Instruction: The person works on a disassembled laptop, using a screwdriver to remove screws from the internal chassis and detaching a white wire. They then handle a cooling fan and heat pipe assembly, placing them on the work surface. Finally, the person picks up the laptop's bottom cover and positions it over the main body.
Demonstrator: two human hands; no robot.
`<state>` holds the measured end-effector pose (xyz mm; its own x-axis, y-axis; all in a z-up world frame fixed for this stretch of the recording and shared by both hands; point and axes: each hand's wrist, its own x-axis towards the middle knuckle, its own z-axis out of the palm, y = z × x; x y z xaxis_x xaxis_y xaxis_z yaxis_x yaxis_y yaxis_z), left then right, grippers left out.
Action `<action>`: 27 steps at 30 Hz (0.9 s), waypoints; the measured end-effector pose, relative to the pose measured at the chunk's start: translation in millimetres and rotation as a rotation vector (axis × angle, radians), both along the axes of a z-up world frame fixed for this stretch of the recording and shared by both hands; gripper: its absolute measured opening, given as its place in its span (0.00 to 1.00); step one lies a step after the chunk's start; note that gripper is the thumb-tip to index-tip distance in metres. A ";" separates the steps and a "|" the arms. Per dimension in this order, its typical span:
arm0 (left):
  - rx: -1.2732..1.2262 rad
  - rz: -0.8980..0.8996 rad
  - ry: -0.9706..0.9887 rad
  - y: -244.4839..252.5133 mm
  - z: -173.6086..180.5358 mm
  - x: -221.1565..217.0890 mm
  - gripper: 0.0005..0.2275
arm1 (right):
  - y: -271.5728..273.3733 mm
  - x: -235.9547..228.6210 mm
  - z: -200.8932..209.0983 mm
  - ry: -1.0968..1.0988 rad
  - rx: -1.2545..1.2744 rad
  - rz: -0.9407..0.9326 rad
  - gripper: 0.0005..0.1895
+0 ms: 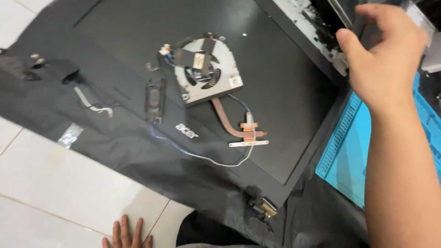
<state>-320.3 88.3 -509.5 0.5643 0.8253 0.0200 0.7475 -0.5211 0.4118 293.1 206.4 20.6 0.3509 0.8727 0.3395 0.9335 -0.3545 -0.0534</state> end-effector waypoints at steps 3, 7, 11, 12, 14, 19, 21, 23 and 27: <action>-0.015 0.041 0.002 5.7 26.3 6.6 0.29 | 23.3 -44.9 10.8 0.020 -0.037 0.202 0.23; 0.049 0.032 -0.072 16.9 45.3 5.4 0.28 | 87.2 -142.1 38.2 0.143 -0.176 0.418 0.41; -0.029 0.027 0.000 24.2 64.3 4.9 0.28 | 109.1 -183.1 27.9 0.291 -0.230 0.452 0.49; -0.013 0.028 -0.019 25.4 68.0 4.7 0.27 | 113.3 -187.6 23.8 0.177 -0.257 0.459 0.48; 0.001 0.029 -0.039 26.0 70.3 2.8 0.26 | 116.7 -188.9 16.7 0.061 -0.284 0.465 0.46; -0.015 0.026 -0.044 24.7 62.7 0.7 0.27 | 112.4 -171.5 6.6 0.163 -0.278 0.440 0.37; -0.001 0.021 -0.048 21.6 53.7 -0.8 0.27 | 110.3 -165.3 6.1 0.154 -0.269 0.403 0.35; 0.013 0.014 -0.051 18.6 44.6 -2.1 0.28 | 105.3 -156.0 6.2 0.146 -0.259 0.364 0.33; -0.033 0.018 -0.020 12.7 33.7 -4.7 0.29 | 96.4 -141.0 12.5 0.082 -0.219 0.377 0.31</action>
<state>-325.0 101.0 -475.8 0.5495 0.8355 0.0036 0.7479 -0.4938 0.4435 152.1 302.8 33.0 0.0128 0.9931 0.1170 0.9955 -0.0017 -0.0946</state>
